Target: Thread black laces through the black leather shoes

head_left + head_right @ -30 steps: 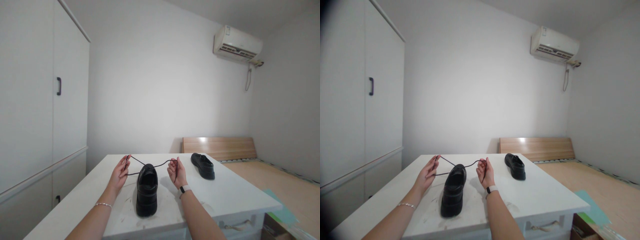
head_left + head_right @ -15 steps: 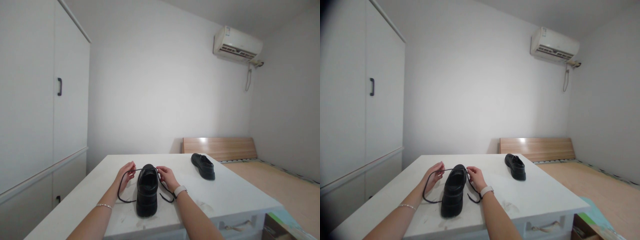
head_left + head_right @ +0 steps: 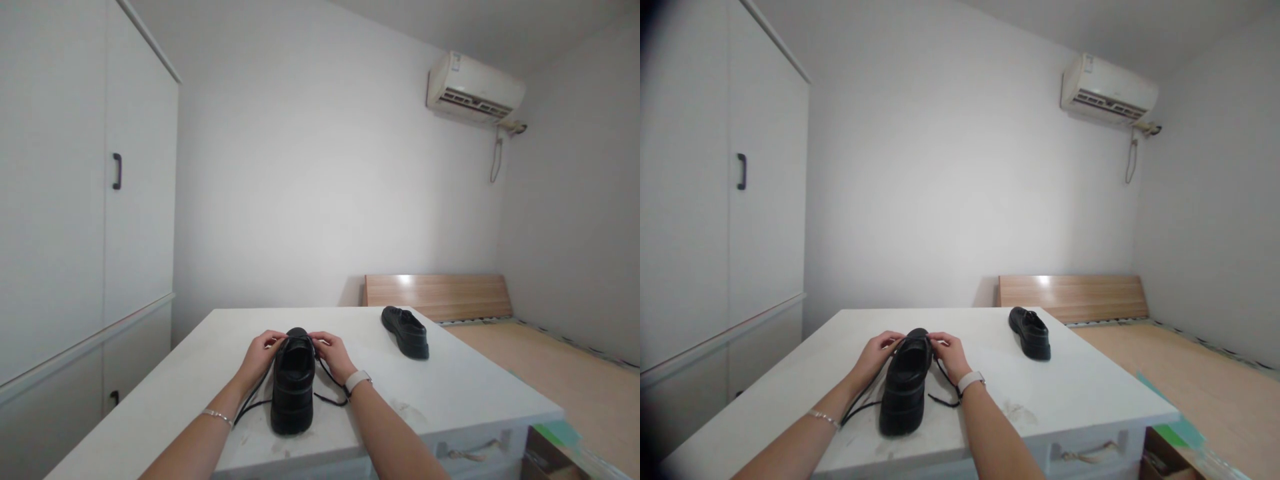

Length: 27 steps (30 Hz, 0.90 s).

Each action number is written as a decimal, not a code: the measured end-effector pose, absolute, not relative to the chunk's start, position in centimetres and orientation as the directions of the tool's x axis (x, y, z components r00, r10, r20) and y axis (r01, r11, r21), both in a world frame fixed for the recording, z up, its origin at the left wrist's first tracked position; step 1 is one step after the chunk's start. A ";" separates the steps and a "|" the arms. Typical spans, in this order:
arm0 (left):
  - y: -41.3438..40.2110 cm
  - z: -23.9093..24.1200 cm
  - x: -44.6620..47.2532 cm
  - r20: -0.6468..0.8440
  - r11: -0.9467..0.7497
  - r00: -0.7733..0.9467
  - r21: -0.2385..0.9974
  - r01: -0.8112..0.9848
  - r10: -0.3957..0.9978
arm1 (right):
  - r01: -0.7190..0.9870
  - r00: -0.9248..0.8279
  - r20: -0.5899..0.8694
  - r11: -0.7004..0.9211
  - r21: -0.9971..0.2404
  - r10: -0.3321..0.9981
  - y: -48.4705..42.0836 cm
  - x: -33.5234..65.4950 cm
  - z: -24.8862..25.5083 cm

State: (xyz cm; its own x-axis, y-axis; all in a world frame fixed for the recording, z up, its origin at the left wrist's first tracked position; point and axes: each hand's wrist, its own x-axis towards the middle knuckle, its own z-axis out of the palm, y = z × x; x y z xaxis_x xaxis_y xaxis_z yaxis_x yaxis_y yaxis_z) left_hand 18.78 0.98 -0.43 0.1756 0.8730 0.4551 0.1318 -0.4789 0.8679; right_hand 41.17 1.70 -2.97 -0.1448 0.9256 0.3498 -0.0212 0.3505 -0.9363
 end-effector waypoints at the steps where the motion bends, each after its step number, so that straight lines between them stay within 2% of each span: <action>1: 1.1 -0.5 18.9 0.465 -0.488 0.170 0.862 0.138 0.869 | -0.015 -0.139 0.343 0.345 -0.939 0.929 1.8 41.1 -3.1; 7: 1.0 -0.4 19.5 0.513 -0.531 0.148 0.837 0.131 0.846 | 0.024 -0.064 0.359 0.361 -0.932 0.931 2.5 40.6 -3.7; 14: 0.5 0.2 19.8 0.513 -0.531 0.150 0.839 0.121 0.845 | 0.028 0.085 0.506 0.505 -0.862 0.858 2.6 39.9 -3.0; 18: 0.5 0.1 19.6 0.485 -0.504 0.162 0.857 0.107 0.860 | 0.021 0.113 0.554 0.555 -0.831 0.825 2.5 39.9 -2.7; 27: 1.2 -0.2 19.5 0.524 -0.525 0.056 0.851 0.002 0.850 | -0.035 0.120 0.533 0.540 -0.841 0.838 2.6 40.2 -2.7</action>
State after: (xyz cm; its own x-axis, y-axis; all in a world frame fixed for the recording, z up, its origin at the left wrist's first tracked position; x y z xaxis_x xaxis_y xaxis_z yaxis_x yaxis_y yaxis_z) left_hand 19.50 1.21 -0.20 0.0563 0.8499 0.5239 0.0019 -0.5249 0.8512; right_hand 40.25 2.56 -2.69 0.1204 0.8378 0.5325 -0.0354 0.5397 -0.8411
